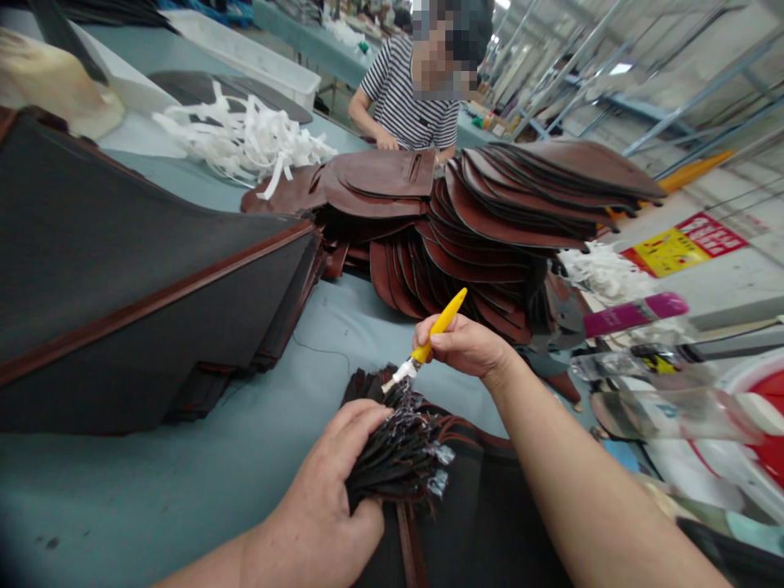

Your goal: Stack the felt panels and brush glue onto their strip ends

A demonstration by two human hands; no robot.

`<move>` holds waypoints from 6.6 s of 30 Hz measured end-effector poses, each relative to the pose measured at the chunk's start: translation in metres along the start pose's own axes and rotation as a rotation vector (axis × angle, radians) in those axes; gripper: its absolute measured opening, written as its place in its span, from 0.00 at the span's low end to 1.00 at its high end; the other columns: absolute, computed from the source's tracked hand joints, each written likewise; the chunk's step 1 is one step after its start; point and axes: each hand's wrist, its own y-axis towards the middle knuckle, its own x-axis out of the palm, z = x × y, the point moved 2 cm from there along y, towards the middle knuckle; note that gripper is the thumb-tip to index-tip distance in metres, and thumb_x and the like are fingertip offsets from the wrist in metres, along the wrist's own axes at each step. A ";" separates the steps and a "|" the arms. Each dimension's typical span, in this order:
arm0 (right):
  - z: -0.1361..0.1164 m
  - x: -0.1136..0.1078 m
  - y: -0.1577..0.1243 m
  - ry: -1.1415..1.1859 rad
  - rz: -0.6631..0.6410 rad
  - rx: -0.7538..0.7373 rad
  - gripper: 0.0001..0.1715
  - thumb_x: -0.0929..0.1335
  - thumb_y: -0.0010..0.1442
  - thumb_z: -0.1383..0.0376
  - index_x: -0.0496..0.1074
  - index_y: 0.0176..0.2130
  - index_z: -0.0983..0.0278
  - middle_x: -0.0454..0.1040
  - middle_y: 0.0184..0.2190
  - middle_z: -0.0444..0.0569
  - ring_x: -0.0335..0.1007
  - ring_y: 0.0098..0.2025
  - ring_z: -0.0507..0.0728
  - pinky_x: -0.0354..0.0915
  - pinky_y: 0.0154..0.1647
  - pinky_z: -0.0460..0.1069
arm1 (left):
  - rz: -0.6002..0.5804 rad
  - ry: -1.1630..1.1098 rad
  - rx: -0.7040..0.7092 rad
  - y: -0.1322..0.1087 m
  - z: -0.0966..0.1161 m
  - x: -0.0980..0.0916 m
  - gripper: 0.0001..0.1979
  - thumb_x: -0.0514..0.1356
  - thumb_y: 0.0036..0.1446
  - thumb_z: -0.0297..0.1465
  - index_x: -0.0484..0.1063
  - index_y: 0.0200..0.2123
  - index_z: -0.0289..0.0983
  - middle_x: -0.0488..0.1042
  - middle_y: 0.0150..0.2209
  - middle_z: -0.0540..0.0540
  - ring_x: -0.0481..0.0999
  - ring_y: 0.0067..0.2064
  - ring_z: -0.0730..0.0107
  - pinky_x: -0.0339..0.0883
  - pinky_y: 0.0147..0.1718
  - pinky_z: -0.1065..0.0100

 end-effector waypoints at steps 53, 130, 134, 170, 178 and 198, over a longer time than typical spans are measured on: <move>-0.023 0.002 -0.021 0.022 0.547 -0.067 0.15 0.74 0.45 0.60 0.67 0.29 0.62 0.57 0.17 0.38 0.60 0.22 0.50 0.54 0.20 0.45 | -0.046 -0.017 -0.012 0.013 0.000 -0.007 0.30 0.52 0.32 0.17 0.64 0.45 0.38 0.62 0.51 0.45 0.62 0.53 0.62 0.56 0.56 0.58; 0.048 0.016 -0.037 -0.182 0.526 0.037 0.15 0.64 0.59 0.52 0.59 0.37 0.59 0.77 0.34 0.49 0.73 0.32 0.54 0.63 0.32 0.48 | -0.353 -0.020 -0.094 0.013 -0.011 0.000 0.36 0.54 0.34 0.23 0.60 0.50 0.52 0.47 0.55 0.50 0.59 0.54 0.60 0.56 0.54 0.56; 0.045 0.021 -0.038 -0.155 0.530 0.064 0.19 0.66 0.56 0.49 0.58 0.35 0.59 0.77 0.32 0.49 0.72 0.30 0.55 0.60 0.26 0.47 | -0.329 -0.030 -0.120 0.014 -0.010 0.001 0.33 0.56 0.34 0.25 0.62 0.48 0.52 0.41 0.59 0.51 0.54 0.58 0.57 0.52 0.57 0.55; -0.007 0.001 -0.041 -0.050 0.561 0.119 0.14 0.74 0.45 0.61 0.71 0.32 0.63 0.61 0.16 0.40 0.60 0.21 0.51 0.60 0.23 0.46 | -0.598 0.249 0.111 0.028 0.002 0.000 0.32 0.65 0.38 0.33 0.63 0.51 0.48 0.54 0.57 0.39 0.57 0.54 0.37 0.53 0.47 0.37; 0.001 -0.010 -0.049 -0.031 0.539 0.195 0.21 0.76 0.39 0.53 0.67 0.23 0.63 0.60 0.17 0.41 0.56 0.19 0.50 0.51 0.18 0.45 | -0.592 0.240 0.081 0.028 0.000 0.001 0.33 0.64 0.38 0.33 0.62 0.51 0.49 0.53 0.58 0.40 0.55 0.55 0.37 0.51 0.48 0.36; 0.001 -0.008 -0.028 -0.047 0.724 0.234 0.31 0.73 0.34 0.42 0.66 0.17 0.65 0.55 0.08 0.39 0.48 0.10 0.45 0.44 0.11 0.42 | -0.557 0.224 0.113 0.025 -0.007 0.005 0.33 0.62 0.38 0.33 0.62 0.52 0.47 0.51 0.58 0.38 0.55 0.54 0.38 0.51 0.48 0.38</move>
